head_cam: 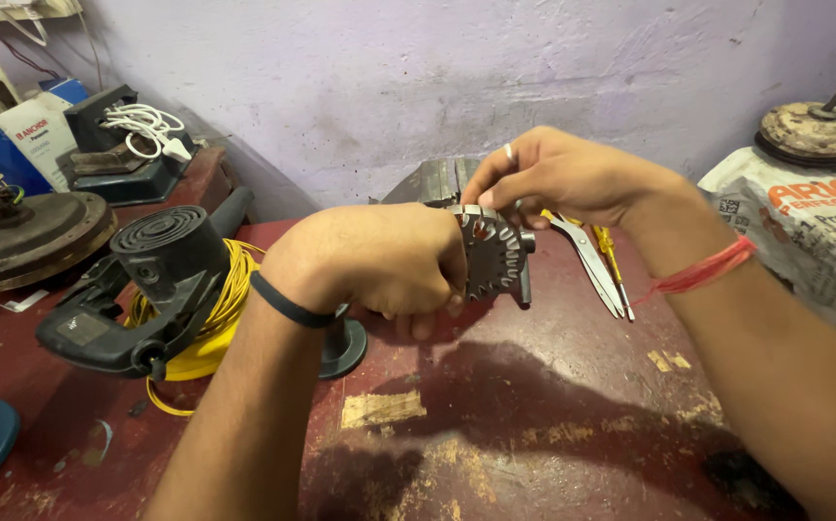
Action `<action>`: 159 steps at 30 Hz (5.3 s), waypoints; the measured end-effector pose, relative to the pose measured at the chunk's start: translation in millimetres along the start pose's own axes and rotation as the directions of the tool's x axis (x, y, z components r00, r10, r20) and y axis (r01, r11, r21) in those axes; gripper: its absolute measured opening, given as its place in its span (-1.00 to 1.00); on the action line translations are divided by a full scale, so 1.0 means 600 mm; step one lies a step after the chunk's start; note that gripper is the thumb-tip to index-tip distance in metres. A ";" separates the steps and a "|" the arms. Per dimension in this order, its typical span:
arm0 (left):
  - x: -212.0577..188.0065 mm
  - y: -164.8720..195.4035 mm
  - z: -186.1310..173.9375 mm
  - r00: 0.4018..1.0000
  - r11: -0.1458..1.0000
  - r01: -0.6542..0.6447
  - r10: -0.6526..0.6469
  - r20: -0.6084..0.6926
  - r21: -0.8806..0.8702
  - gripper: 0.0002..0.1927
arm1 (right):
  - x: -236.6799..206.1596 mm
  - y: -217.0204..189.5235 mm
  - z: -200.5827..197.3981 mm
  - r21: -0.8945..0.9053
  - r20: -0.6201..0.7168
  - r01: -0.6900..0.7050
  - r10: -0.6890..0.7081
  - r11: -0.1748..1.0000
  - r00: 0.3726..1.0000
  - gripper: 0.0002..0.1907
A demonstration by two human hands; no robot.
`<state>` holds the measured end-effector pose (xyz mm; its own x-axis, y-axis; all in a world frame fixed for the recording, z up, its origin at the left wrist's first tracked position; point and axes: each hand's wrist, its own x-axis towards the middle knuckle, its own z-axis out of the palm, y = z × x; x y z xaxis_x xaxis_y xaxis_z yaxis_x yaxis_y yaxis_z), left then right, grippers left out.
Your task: The person winds copper wire around the slots of a motor armature held in a bench vise. They use a yellow-handled screwdriver to press the wire into the slots and rotate the armature to access different positions. The person continues winding and adjusting the wire throughout the clip.
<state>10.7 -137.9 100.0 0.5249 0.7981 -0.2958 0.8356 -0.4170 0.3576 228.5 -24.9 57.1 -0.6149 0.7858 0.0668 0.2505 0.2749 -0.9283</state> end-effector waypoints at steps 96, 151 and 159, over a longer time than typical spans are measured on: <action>-0.050 -0.203 0.107 0.880 0.986 -0.046 -0.036 -0.474 -0.160 -0.32 | -0.165 0.094 0.255 -0.267 0.298 0.720 -0.655 0.641 0.694 -0.73; 0.050 -0.024 0.026 0.705 0.756 -0.527 0.133 -0.697 -0.389 -0.80 | -0.114 0.085 0.218 -0.558 -0.529 0.358 -0.653 0.749 0.542 -0.86; 0.091 -0.054 0.032 0.725 0.552 -0.635 0.186 -0.663 -0.540 -0.81 | -0.126 0.100 0.224 -0.344 -0.639 0.334 -0.480 0.877 0.602 -0.72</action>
<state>15.4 -89.4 55.4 0.4290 0.7895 0.4389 0.0403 -0.5022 0.8638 189.4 -142.4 -53.0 -0.0126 0.6947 0.7192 0.2714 0.6946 -0.6663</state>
